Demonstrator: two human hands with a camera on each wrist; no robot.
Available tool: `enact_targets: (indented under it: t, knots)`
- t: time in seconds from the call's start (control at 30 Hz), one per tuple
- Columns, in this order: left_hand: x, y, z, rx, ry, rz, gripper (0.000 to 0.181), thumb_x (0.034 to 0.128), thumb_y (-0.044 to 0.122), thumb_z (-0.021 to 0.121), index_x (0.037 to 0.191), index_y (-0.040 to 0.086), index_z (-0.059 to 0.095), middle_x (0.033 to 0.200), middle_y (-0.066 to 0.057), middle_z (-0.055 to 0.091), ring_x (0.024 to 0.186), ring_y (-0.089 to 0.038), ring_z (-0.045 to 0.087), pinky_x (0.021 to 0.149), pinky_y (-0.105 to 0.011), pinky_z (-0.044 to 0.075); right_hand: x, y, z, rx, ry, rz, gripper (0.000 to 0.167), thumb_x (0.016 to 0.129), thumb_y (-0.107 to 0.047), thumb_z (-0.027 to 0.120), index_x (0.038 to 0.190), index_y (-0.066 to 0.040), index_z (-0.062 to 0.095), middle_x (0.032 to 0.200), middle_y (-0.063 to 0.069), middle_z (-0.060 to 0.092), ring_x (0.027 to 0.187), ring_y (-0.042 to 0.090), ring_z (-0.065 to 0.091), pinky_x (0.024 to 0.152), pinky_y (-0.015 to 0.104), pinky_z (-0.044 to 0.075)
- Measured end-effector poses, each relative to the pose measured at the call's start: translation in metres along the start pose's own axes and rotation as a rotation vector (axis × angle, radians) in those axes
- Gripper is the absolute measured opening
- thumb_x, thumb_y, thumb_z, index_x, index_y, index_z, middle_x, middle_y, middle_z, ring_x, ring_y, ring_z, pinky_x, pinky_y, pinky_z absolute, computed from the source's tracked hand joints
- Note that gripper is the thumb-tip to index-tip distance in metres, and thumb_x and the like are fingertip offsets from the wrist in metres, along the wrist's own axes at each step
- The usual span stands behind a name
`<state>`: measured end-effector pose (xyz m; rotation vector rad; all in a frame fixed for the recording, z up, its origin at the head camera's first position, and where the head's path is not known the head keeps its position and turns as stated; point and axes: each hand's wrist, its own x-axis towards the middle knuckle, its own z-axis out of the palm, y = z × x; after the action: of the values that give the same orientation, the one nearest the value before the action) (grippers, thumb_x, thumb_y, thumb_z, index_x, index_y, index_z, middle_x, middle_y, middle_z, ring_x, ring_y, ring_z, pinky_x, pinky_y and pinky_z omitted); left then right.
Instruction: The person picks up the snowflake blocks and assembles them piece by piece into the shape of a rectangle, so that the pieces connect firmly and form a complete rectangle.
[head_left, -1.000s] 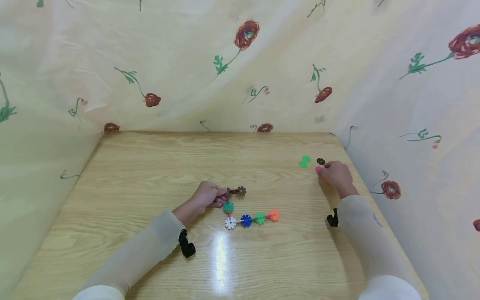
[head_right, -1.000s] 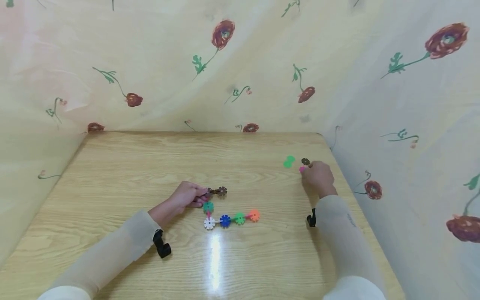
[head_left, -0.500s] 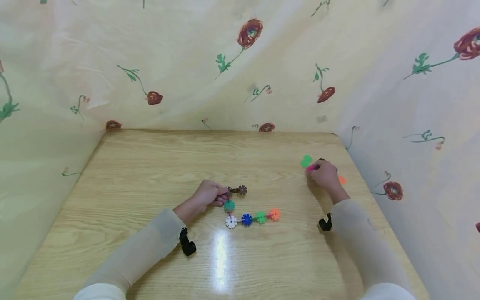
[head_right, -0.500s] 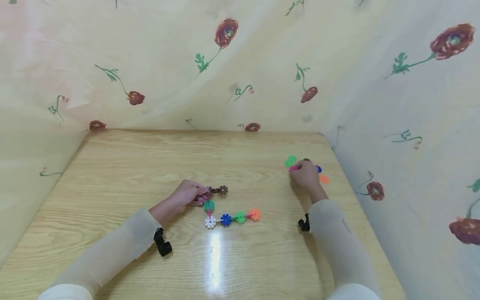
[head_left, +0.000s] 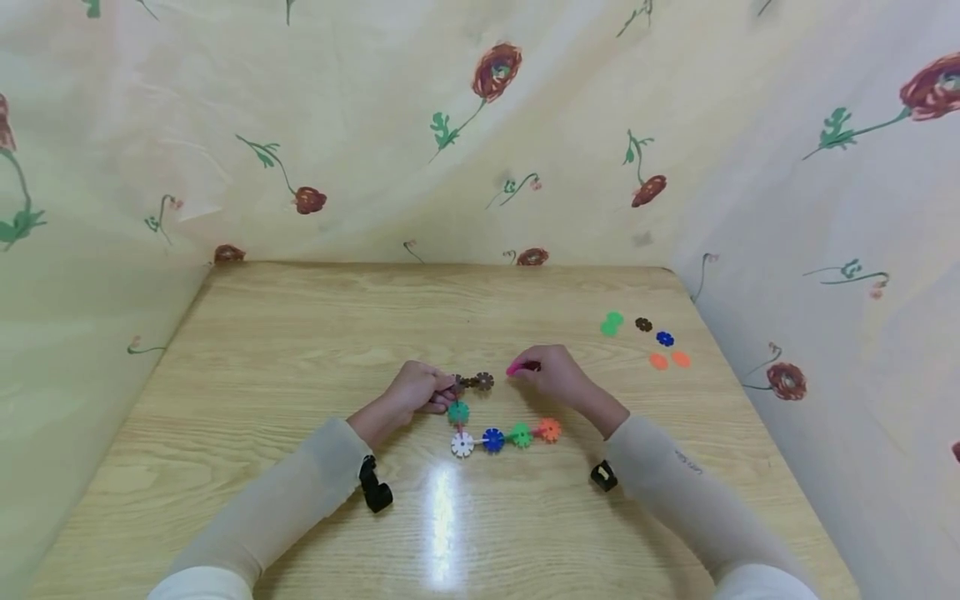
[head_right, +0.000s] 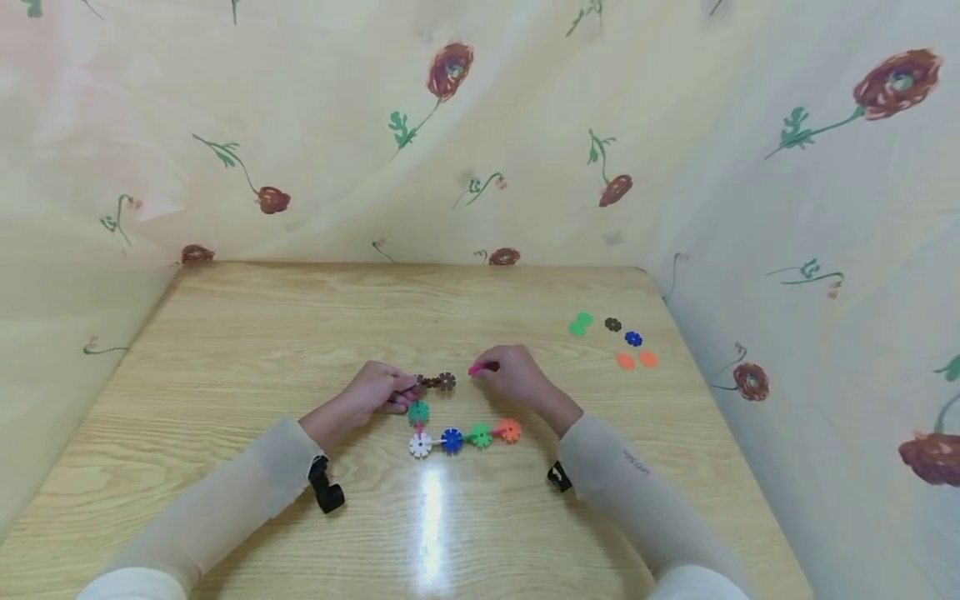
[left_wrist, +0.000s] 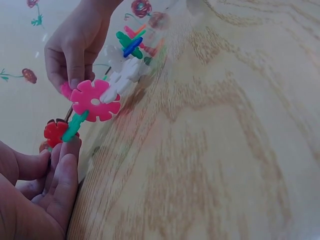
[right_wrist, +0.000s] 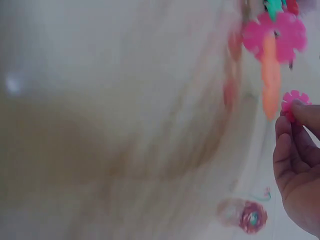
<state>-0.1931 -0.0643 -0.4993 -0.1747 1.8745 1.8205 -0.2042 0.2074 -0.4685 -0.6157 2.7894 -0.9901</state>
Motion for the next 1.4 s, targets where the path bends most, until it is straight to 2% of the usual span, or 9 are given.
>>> enact_targets:
  t: [0.17, 0.53, 0.8, 1.0, 1.1, 1.4]
  knots:
    - [0.0, 0.0, 0.0, -0.006, 0.004, 0.0, 0.019, 0.0989, 0.01, 0.065, 0.1, -0.006, 0.075, 0.073, -0.009, 0.069, 0.052, -0.009, 0.061, 0.049, -0.02, 0.054, 0.004, -0.003, 0.013, -0.032, -0.003, -0.052, 0.007, 0.092, -0.008, 0.074, 0.093, -0.013, 0.079, 0.088, -0.003, 0.074, 0.078, 0.01, 0.066, 0.07, 0.029, 0.057]
    - [0.005, 0.007, 0.0, -0.012, -0.011, -0.001, 0.02, 0.0989, 0.011, 0.065, 0.1, -0.006, 0.074, 0.073, -0.01, 0.069, 0.052, -0.01, 0.061, 0.049, -0.021, 0.055, 0.008, -0.011, 0.014, -0.088, -0.04, -0.054, 0.008, 0.094, -0.008, 0.072, 0.091, -0.015, 0.075, 0.085, -0.006, 0.07, 0.075, 0.008, 0.063, 0.068, 0.026, 0.056]
    - [0.006, 0.011, 0.0, 0.006, -0.013, 0.008, 0.019, 0.0987, 0.011, 0.066, 0.101, -0.005, 0.075, 0.073, -0.009, 0.069, 0.053, -0.009, 0.062, 0.05, -0.021, 0.055, 0.01, -0.013, 0.011, -0.212, -0.036, -0.155, 0.009, 0.092, -0.004, 0.073, 0.093, -0.012, 0.077, 0.088, -0.002, 0.074, 0.081, 0.012, 0.068, 0.072, 0.027, 0.058]
    - [0.008, 0.011, 0.001, 0.001, -0.012, 0.02, 0.02, 0.0986, 0.012, 0.066, 0.1, -0.006, 0.075, 0.072, -0.009, 0.069, 0.052, -0.009, 0.062, 0.049, -0.021, 0.055, 0.011, -0.02, 0.009, -0.261, -0.041, -0.21, 0.008, 0.092, -0.003, 0.073, 0.095, -0.009, 0.077, 0.09, 0.001, 0.074, 0.083, 0.016, 0.07, 0.074, 0.028, 0.059]
    - [0.01, 0.011, 0.001, -0.005, -0.013, 0.015, 0.019, 0.0981, 0.011, 0.066, 0.1, -0.007, 0.074, 0.072, -0.009, 0.069, 0.051, -0.009, 0.061, 0.049, -0.021, 0.055, 0.012, -0.02, 0.008, -0.298, -0.032, -0.263, 0.008, 0.091, -0.002, 0.074, 0.095, -0.007, 0.078, 0.09, 0.004, 0.075, 0.083, 0.017, 0.071, 0.074, 0.029, 0.06]
    - [0.011, 0.013, 0.002, -0.009, 0.004, 0.003, 0.019, 0.0979, 0.01, 0.067, 0.102, -0.008, 0.074, 0.072, -0.009, 0.069, 0.051, -0.009, 0.061, 0.047, -0.021, 0.054, 0.017, -0.018, 0.01, -0.331, -0.032, -0.347, 0.009, 0.089, 0.0, 0.075, 0.093, -0.005, 0.08, 0.089, 0.006, 0.076, 0.083, 0.02, 0.073, 0.075, 0.031, 0.06]
